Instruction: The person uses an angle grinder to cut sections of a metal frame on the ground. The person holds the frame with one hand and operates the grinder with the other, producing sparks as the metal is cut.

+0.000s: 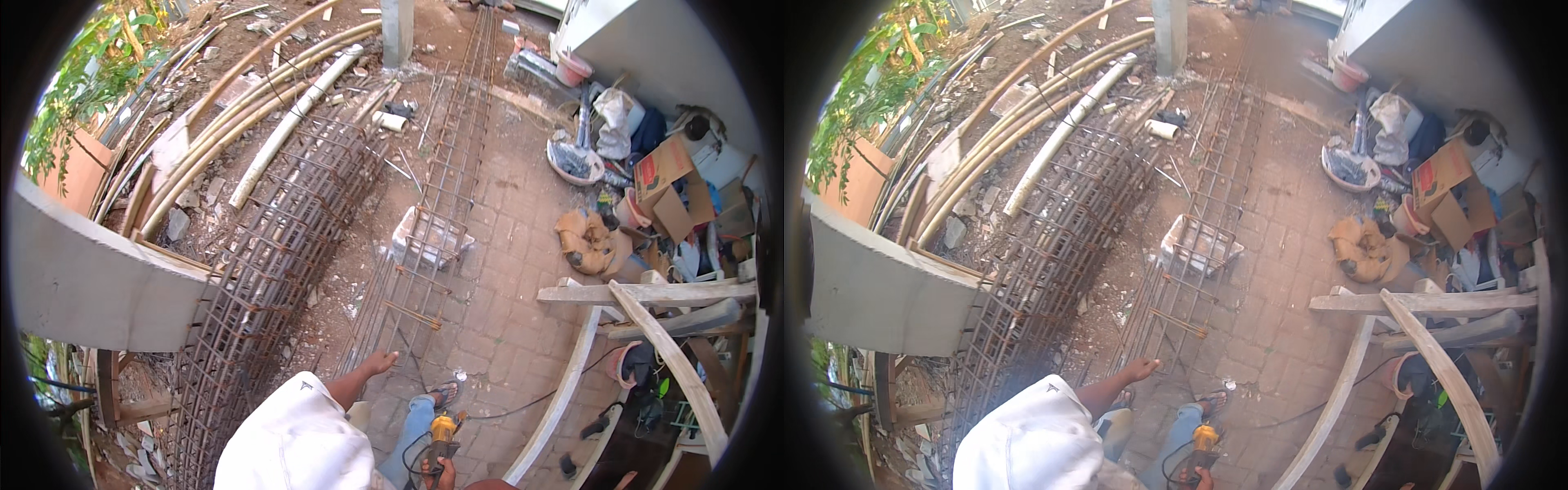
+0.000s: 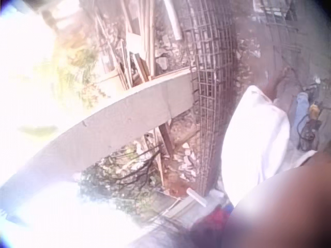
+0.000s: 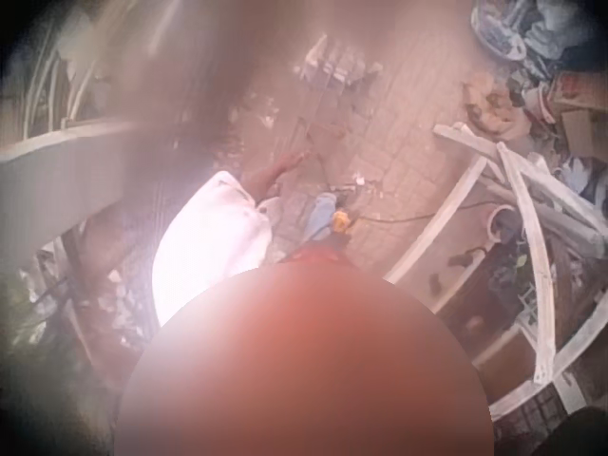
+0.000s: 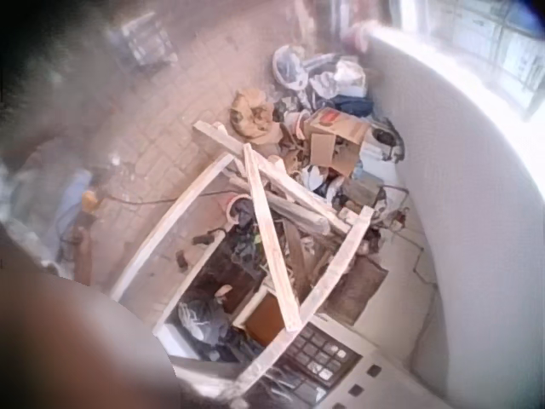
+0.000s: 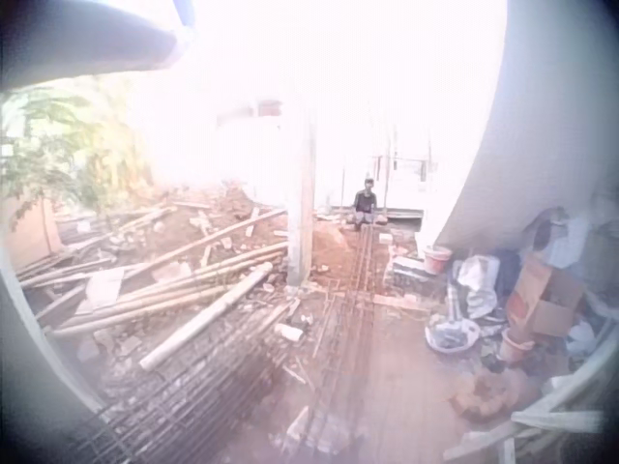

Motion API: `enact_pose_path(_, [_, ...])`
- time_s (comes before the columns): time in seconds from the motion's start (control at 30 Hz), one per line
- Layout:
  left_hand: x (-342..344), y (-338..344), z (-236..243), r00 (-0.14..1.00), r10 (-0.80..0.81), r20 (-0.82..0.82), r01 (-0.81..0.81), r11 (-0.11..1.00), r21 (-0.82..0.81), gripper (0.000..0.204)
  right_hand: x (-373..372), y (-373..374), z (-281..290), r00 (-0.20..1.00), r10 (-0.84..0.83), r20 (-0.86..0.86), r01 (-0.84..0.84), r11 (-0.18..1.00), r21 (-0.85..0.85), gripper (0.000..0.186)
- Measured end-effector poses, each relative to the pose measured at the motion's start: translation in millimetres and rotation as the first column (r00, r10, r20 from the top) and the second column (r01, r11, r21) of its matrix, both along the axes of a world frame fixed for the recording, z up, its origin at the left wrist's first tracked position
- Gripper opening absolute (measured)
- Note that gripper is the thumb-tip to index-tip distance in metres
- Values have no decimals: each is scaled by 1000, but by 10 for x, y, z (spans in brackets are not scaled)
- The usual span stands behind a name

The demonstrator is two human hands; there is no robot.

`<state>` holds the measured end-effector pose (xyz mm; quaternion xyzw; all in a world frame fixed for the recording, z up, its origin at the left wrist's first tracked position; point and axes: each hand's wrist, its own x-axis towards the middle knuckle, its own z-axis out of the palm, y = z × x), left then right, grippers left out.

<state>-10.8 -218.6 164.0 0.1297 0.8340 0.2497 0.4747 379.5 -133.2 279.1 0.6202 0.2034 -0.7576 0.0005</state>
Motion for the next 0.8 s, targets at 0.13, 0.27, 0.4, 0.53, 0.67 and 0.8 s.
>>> enact_pose_path(0.13, [80, -1493, 360, 986, 164, -30, -162, 985, 53, 67, 59, -389, 583, 998, -54, -35, 51, 995, -89, 21])
enact_pose_path(0.27, [26, -3032, 669, 966, -140, -219, 185, 961, 205, 56, -27, -707, 1277, 977, -42, 208, 11, 989, 145, 31])
enact_pose_path(0.4, [-175, -3615, 960, 643, 749, 158, -735, 662, -144, 70, -173, -700, 1850, 953, 68, 294, -153, 949, 275, 35])
enact_pose_path(0.53, [-468, -3394, 1329, 584, 800, 136, -800, 596, -71, 86, -334, -570, 2089, 951, 74, 299, -165, 941, 294, 34])
enact_pose_path(0.67, [-781, -2599, 1651, 514, 803, 302, -854, 513, 91, 76, -567, -418, 2118, 956, 96, 278, -180, 938, 295, 34])
enact_pose_path(0.8, [-1086, -2035, 1920, 632, 687, 358, -743, 669, 29, 62, -844, -225, 2058, 957, 154, 248, -221, 936, 274, 34])
